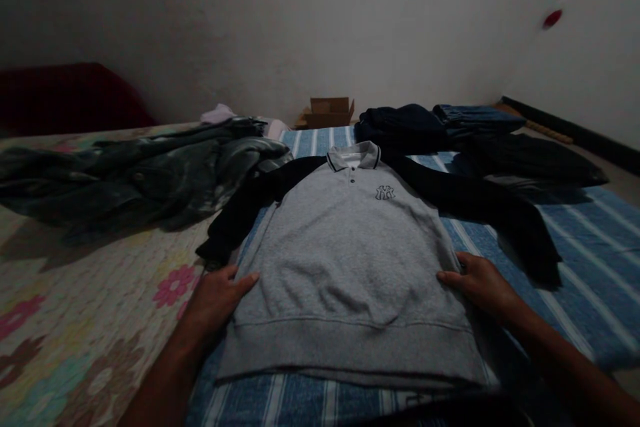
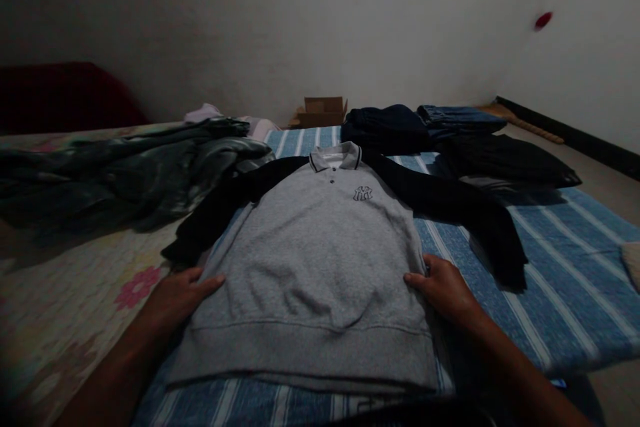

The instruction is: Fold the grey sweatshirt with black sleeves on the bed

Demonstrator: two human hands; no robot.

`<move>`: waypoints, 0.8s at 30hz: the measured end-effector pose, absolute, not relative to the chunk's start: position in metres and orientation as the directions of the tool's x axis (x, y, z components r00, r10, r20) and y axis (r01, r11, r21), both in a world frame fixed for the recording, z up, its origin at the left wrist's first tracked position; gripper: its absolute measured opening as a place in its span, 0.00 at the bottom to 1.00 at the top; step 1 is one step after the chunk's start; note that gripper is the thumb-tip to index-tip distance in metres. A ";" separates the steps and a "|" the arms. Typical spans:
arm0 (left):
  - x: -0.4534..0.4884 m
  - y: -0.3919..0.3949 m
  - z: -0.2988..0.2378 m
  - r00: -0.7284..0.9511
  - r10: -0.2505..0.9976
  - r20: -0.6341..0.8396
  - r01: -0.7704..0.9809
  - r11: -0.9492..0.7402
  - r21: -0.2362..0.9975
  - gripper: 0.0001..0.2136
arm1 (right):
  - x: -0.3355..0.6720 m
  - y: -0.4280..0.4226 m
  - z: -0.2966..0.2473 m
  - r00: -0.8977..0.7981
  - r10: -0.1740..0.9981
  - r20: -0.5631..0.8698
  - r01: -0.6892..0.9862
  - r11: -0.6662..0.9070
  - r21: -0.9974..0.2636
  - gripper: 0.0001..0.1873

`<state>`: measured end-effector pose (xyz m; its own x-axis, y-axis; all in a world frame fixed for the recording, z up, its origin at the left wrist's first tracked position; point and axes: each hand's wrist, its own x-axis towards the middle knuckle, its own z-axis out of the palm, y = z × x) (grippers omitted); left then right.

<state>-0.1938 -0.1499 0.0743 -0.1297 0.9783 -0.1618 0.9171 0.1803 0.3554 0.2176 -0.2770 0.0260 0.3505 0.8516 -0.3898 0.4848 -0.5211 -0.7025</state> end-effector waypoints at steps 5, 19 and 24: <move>-0.203 -0.158 0.075 -0.023 0.952 -0.305 0.876 0.166 0.452 0.16 | 0.215 -0.288 0.030 0.245 0.861 -0.446 0.415 -0.509 -0.755 0.18; -0.206 -0.164 0.073 0.033 0.948 -0.316 0.866 0.130 0.483 0.20 | 0.191 -0.313 0.038 0.046 0.861 0.506 0.993 0.017 -0.118 0.11; -0.203 -0.175 0.083 -0.019 0.908 -0.419 0.802 0.264 0.537 0.23 | 0.162 -0.322 0.041 -0.412 0.772 0.484 0.793 0.565 -0.227 0.09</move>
